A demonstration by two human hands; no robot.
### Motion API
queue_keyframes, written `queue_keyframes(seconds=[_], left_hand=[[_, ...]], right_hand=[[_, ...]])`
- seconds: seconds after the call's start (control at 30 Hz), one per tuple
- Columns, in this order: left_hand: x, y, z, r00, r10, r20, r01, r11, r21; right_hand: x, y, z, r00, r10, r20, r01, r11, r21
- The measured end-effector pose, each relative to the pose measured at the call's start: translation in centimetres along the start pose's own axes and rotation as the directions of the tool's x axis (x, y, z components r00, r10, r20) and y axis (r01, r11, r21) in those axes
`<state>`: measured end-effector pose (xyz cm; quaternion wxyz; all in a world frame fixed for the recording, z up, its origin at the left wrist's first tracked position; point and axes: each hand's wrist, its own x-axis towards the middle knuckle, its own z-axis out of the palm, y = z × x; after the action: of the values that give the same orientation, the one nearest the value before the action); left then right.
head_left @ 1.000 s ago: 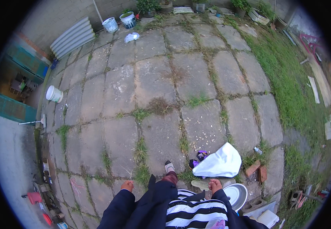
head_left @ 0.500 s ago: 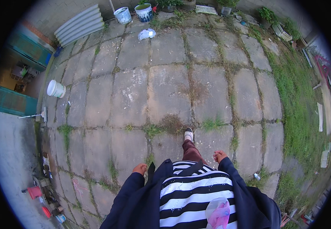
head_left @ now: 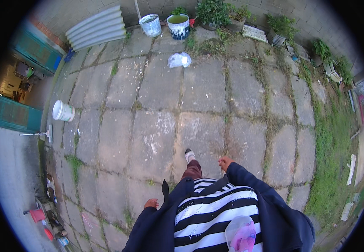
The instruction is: The person carries a basin of clothes and a mug into a paved courtyard, then fills a metal basin with water from an outdoor tap. They add detergent and a brush, sit on a small stool, and hand-wash several garments in the basin, scrubbing and rinsing them.
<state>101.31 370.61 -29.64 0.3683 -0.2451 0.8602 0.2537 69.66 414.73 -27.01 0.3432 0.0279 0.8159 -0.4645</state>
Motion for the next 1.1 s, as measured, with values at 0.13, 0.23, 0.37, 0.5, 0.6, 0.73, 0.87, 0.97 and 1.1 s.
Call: queue_keyframes(seconds=[0.13,0.23,0.37,0.5,0.6,0.73,0.87,0.97,1.1], left_hand=[[12.8,7.0,-12.8,0.992,-0.045,-0.122,0.019,0.978,-0.206],[19.9,18.3,-26.2,0.979,-0.006,-0.204,-0.103,0.848,-0.521],[30.9,32.0,-38.7,0.936,0.142,-0.324,-0.282,0.851,-0.443],[38.9,37.3,-43.1,0.976,0.042,-0.215,-0.185,0.684,-0.705],[42.4,42.0,-46.8,0.993,0.036,-0.113,-0.111,0.614,-0.782],[49.1,43.3,-51.9,0.995,0.026,-0.096,-0.093,0.588,-0.804],[58.9,42.0,-55.7,0.999,0.043,0.028,-0.004,0.606,-0.796],[67.2,44.3,-59.2,0.995,0.079,-0.053,-0.095,0.873,-0.479],[78.9,46.2,-62.9,0.997,0.074,0.005,-0.059,0.844,-0.532]], right_hand=[[7.4,-4.6,-3.7,0.997,0.075,-0.025,-0.071,0.987,0.147],[13.4,-10.1,-7.0,0.982,0.187,-0.027,-0.174,0.951,0.254],[24.4,-12.5,-12.2,0.96,0.246,-0.134,-0.187,0.92,0.345],[39.6,-15.8,-15.6,0.935,0.35,-0.05,-0.34,0.929,0.146],[49.4,-17.6,-18.1,0.944,0.274,-0.185,-0.305,0.937,-0.17],[60.0,-22.7,-21.7,0.95,0.213,-0.229,-0.238,0.967,-0.09],[66.2,-34.6,-23.5,0.927,0.248,-0.28,-0.31,0.929,-0.202],[71.7,-34.2,-22.1,0.882,0.343,-0.323,-0.402,0.906,-0.136],[79.5,-29.6,-18.6,0.832,0.493,-0.256,-0.485,0.869,0.096]])
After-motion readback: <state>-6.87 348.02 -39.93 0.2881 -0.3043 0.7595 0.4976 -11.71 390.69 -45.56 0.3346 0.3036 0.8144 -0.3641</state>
